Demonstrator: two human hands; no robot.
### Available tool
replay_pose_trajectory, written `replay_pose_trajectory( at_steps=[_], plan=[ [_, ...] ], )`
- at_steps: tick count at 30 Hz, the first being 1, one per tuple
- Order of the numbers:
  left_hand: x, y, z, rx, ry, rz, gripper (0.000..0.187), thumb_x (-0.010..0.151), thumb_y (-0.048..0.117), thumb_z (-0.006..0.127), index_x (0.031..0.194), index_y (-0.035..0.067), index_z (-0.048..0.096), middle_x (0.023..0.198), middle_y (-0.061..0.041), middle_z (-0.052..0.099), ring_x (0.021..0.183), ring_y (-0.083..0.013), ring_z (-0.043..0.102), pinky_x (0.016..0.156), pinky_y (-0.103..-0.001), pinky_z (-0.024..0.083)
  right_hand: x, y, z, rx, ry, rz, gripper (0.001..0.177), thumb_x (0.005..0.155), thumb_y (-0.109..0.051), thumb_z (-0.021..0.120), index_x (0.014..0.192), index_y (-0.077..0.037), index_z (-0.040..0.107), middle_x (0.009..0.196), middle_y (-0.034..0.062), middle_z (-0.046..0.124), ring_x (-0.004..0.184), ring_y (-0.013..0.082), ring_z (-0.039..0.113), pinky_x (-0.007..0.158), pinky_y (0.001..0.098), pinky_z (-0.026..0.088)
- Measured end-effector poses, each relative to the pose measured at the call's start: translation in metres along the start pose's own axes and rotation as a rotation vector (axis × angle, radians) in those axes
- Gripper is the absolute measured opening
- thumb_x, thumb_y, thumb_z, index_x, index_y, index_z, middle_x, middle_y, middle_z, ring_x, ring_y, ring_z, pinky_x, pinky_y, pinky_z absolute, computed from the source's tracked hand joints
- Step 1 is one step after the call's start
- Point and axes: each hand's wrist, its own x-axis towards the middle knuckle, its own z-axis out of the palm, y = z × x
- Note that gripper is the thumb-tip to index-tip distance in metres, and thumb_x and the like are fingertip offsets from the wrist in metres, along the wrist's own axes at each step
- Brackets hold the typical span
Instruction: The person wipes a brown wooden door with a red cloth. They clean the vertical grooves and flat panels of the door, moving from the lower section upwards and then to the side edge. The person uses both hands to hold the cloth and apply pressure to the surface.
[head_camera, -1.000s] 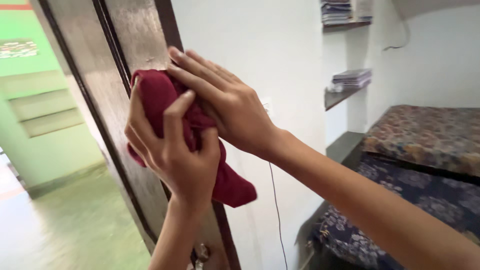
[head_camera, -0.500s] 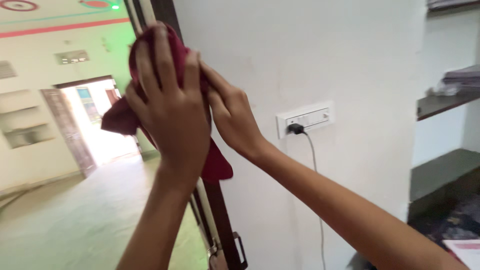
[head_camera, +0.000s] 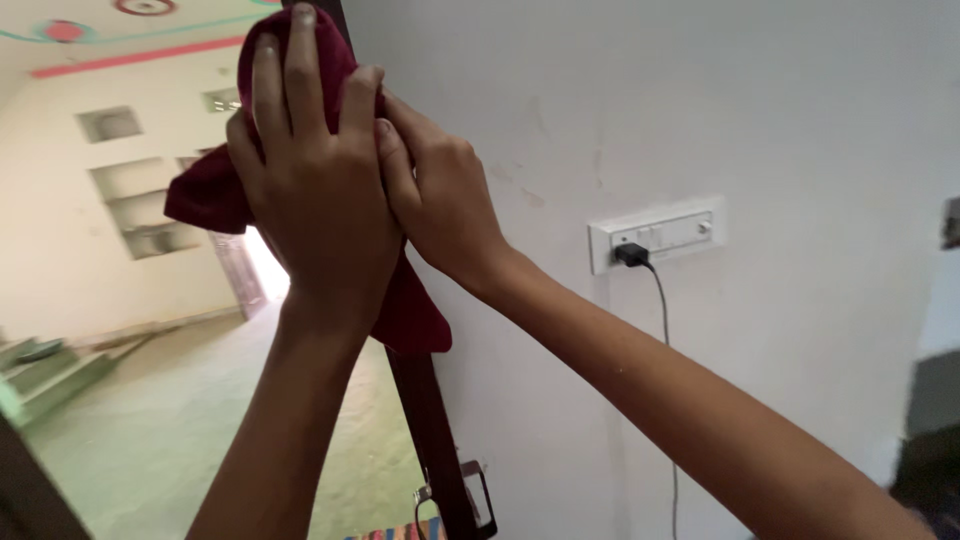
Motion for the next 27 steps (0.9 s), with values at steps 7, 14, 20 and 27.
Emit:
replay_pose_trajectory(
  at_steps=[7,14,20,27],
  plan=[
    [-0.035,0.03,-0.014,0.168,-0.076,0.033,0.026,0.112,0.015,0.07,0.138,0.012,0.068,0.163,-0.012,0.046,0.152,-0.0325,0.041,0.123,-0.05,0.038,-0.03,0.015,-0.03,-0.041,-0.219,-0.058,0.044,0.107,-0.018,0.05,0.147,-0.002,0.05,0.121,0.0212,0.071,0.085,0.032,0.076,0.073,0.0374,0.062],
    [-0.054,0.048,-0.029,0.331,-0.218,0.046,0.038,0.107,0.016,0.072,0.145,0.014,0.066,0.163,-0.011,0.047,0.153,-0.0341,0.041,0.123,-0.054,0.038,-0.05,0.03,-0.036,0.038,-0.254,-0.162,0.048,0.105,-0.019,0.052,0.15,-0.002,0.046,0.145,0.0182,0.062,0.103,0.0336,0.074,0.081,0.0394,0.062],
    [-0.04,0.043,-0.02,0.548,-0.301,0.136,0.033,0.108,0.016,0.072,0.141,0.014,0.066,0.162,-0.009,0.046,0.156,-0.0318,0.04,0.121,-0.052,0.038,-0.043,0.03,-0.034,0.171,-0.277,-0.008,0.051,0.104,-0.021,0.052,0.153,-0.007,0.045,0.138,0.0146,0.067,0.109,0.0357,0.072,0.087,0.0428,0.06],
    [-0.053,0.05,-0.036,0.562,-0.349,0.364,0.036,0.103,0.02,0.073,0.139,0.016,0.071,0.161,-0.006,0.051,0.152,-0.0276,0.042,0.123,-0.055,0.03,-0.073,0.049,-0.032,0.082,-0.273,-0.113,0.045,0.103,-0.019,0.055,0.143,0.001,0.051,0.14,0.0228,0.062,0.119,0.0399,0.066,0.098,0.0458,0.056]
  ],
)
